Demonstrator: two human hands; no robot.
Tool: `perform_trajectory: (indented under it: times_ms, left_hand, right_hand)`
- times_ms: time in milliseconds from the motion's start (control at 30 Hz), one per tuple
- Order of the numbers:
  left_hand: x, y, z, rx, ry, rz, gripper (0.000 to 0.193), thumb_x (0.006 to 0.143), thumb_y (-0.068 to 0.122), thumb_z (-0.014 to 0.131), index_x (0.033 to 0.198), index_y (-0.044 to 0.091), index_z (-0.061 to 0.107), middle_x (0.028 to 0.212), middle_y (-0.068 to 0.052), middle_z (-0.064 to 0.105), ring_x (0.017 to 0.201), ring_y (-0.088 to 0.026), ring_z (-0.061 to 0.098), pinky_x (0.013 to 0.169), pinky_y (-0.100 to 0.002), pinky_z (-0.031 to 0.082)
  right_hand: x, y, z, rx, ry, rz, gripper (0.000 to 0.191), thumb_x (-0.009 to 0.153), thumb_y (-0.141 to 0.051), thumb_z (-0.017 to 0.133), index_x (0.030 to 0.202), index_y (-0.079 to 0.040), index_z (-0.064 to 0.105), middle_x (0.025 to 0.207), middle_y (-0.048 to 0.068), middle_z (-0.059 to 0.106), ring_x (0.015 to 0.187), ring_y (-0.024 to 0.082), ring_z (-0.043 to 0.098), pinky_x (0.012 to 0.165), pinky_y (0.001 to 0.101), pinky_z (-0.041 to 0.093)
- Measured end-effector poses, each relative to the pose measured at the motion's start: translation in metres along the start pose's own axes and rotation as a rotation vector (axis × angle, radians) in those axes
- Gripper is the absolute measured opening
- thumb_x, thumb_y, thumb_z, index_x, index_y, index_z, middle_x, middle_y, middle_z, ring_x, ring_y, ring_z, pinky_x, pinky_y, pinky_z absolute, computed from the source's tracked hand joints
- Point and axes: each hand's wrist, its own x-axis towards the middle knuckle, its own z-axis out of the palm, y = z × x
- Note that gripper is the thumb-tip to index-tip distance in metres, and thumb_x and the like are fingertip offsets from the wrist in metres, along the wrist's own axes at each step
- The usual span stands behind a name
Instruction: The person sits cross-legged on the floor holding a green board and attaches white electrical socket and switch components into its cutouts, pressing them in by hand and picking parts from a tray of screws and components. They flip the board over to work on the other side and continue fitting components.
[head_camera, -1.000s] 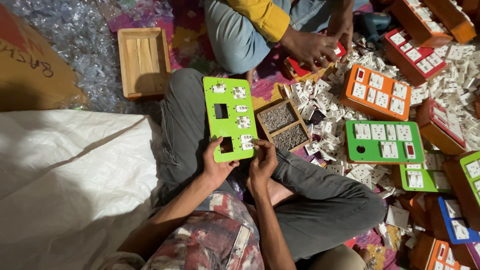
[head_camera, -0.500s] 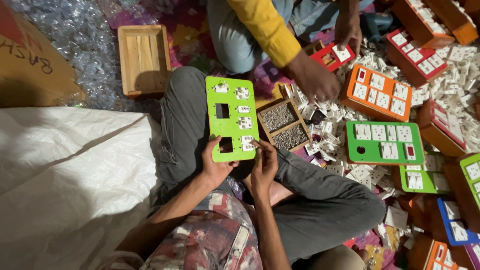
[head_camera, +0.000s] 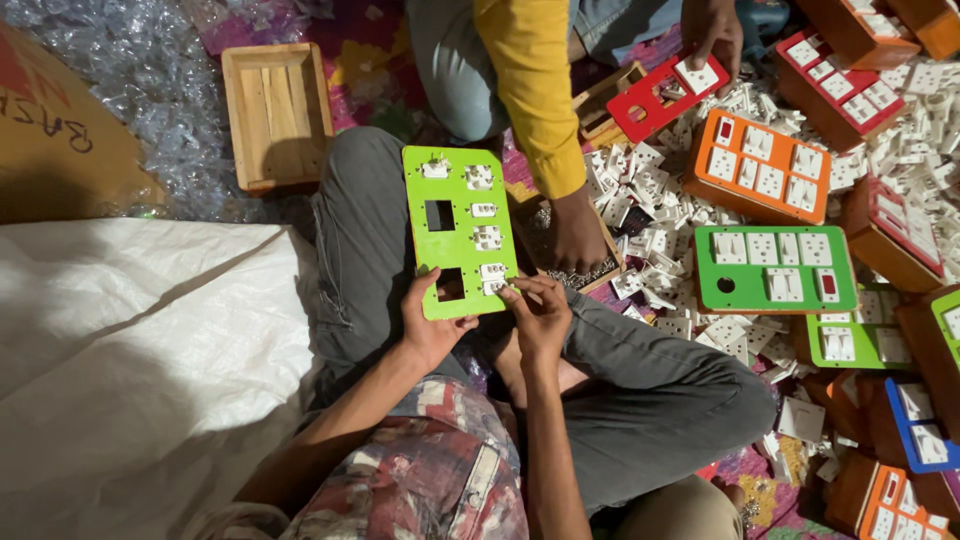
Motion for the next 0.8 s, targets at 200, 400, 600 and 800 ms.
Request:
perform_trajectory:
  times_ms: [200, 400, 600, 800]
  left_hand:
    - [0.003, -0.003, -0.003, 0.025, -0.008, -0.003, 0.047, 0.088, 0.048, 0.065, 0.110, 0.006, 0.064, 0.098, -0.009, 0.069, 0.076, -0.020, 0.058, 0.063, -0.034, 0.040]
    - [0.003, -0.007, -0.003, 0.036, 0.004, -0.007, 0.047, 0.087, 0.048, 0.064, 0.110, 0.007, 0.064, 0.099, -0.008, 0.070, 0.078, -0.019, 0.059, 0.063, -0.033, 0.040]
    - [0.003, -0.008, -0.003, 0.048, 0.022, -0.015, 0.048, 0.087, 0.048, 0.065, 0.111, 0.006, 0.064, 0.100, -0.009, 0.070, 0.079, -0.020, 0.059, 0.064, -0.033, 0.040]
    - [0.003, -0.006, -0.001, 0.076, 0.015, -0.007, 0.049, 0.087, 0.048, 0.064, 0.112, 0.005, 0.064, 0.097, -0.009, 0.069, 0.075, -0.020, 0.057, 0.063, -0.033, 0.040]
  right_hand:
    - [0.005, 0.003, -0.012, 0.008, -0.068, 0.090, 0.013, 0.083, 0.005, 0.082, 0.094, 0.003, 0.076, 0.107, 0.003, 0.066, 0.096, 0.013, 0.066, 0.085, 0.0273, 0.054]
    - [0.011, -0.001, -0.022, -0.035, -0.171, 0.101, 0.012, 0.084, 0.004, 0.080, 0.095, 0.001, 0.075, 0.103, 0.001, 0.062, 0.094, 0.011, 0.064, 0.083, 0.0257, 0.053]
    - [0.009, -0.001, -0.023, -0.080, -0.163, 0.091, 0.009, 0.087, 0.000, 0.079, 0.095, 0.002, 0.076, 0.101, 0.002, 0.063, 0.089, 0.011, 0.062, 0.078, 0.0250, 0.051]
    - [0.007, 0.002, -0.019, -0.101, -0.112, -0.022, 0.008, 0.088, 0.003, 0.076, 0.096, 0.003, 0.077, 0.105, 0.005, 0.070, 0.092, 0.012, 0.068, 0.082, 0.0254, 0.055]
